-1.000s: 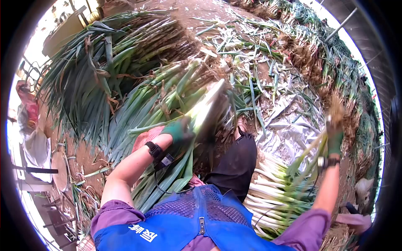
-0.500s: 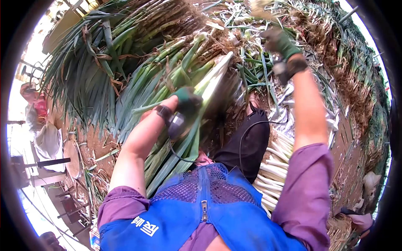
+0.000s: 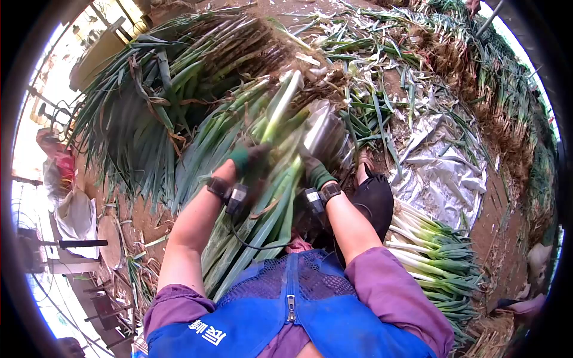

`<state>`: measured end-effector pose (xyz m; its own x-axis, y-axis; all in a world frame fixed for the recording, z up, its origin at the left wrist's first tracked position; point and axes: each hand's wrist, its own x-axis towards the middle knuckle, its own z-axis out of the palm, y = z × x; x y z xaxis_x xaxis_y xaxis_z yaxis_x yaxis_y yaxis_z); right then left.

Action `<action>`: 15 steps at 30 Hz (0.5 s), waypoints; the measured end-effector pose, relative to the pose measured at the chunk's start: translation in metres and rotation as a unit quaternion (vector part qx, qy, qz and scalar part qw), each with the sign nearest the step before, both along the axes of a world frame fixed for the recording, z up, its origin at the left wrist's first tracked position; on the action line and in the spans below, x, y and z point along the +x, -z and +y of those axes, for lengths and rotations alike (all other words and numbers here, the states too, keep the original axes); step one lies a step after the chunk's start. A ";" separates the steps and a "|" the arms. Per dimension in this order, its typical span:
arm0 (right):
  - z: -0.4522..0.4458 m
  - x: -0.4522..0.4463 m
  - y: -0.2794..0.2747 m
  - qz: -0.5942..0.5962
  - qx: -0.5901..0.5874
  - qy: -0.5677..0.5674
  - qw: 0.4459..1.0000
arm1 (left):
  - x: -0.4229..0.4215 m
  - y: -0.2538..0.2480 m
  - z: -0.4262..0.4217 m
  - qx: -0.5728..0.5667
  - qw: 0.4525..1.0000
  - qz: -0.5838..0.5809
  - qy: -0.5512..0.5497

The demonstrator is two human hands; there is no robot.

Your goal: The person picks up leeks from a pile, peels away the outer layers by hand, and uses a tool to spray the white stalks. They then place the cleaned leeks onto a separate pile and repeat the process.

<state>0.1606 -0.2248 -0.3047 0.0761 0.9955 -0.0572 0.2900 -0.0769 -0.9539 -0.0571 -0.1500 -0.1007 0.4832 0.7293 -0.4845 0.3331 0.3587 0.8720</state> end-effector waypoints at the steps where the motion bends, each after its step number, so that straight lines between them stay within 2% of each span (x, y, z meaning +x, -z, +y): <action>1: -0.002 -0.004 -0.024 0.171 -0.055 0.041 0.983 | 0.001 -0.003 -0.003 -0.004 1.000 0.020 0.020; 2: -0.004 -0.008 -0.050 0.334 -0.097 0.104 0.932 | -0.004 0.026 0.007 0.022 0.998 0.027 0.055; 4: -0.012 0.001 -0.035 0.433 0.112 0.018 0.894 | 0.001 0.010 -0.004 0.018 0.997 -0.021 0.078; 5: -0.019 0.014 -0.027 0.602 0.086 -0.059 0.792 | 0.001 0.007 -0.008 -0.001 0.995 -0.049 0.085; 6: -0.029 -0.001 -0.095 0.566 0.007 0.046 0.823 | 0.002 0.013 -0.007 0.000 0.992 -0.076 0.096; 7: -0.040 -0.017 -0.174 0.530 -0.080 0.146 0.832 | 0.003 0.018 -0.004 -0.001 0.989 -0.101 0.108; 8: -0.037 -0.012 -0.164 0.417 -0.050 0.080 0.904 | 0.007 0.015 0.000 0.036 0.985 -0.046 0.165; 9: -0.026 -0.002 -0.137 0.163 0.056 -0.002 0.985 | 0.012 0.001 -0.007 0.081 0.979 0.018 0.188; 10: -0.020 0.001 -0.127 -0.072 0.158 -0.034 0.984 | 0.010 0.012 -0.003 0.163 0.953 0.046 0.250; 11: -0.014 0.000 -0.122 -0.192 0.212 -0.038 0.957 | 0.016 -0.010 -0.010 0.141 0.953 0.103 0.249; 12: -0.014 -0.007 -0.138 0.101 0.061 0.001 0.993 | 0.022 -0.033 -0.017 0.118 0.948 0.159 0.249; 13: -0.017 -0.011 -0.142 0.383 -0.098 0.042 0.917 | 0.019 -0.050 -0.020 0.018 0.971 0.092 0.222; 15: -0.021 -0.014 -0.145 0.398 -0.117 0.116 0.902 | 0.009 -0.025 -0.010 -0.055 0.983 -0.038 0.171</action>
<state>0.1461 -0.2462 -0.1592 0.1231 0.9119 -0.3916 -0.5304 -0.2731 -0.8026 -0.0485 -0.1598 -0.0761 0.7290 0.4632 -0.5041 0.3862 0.3297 0.8615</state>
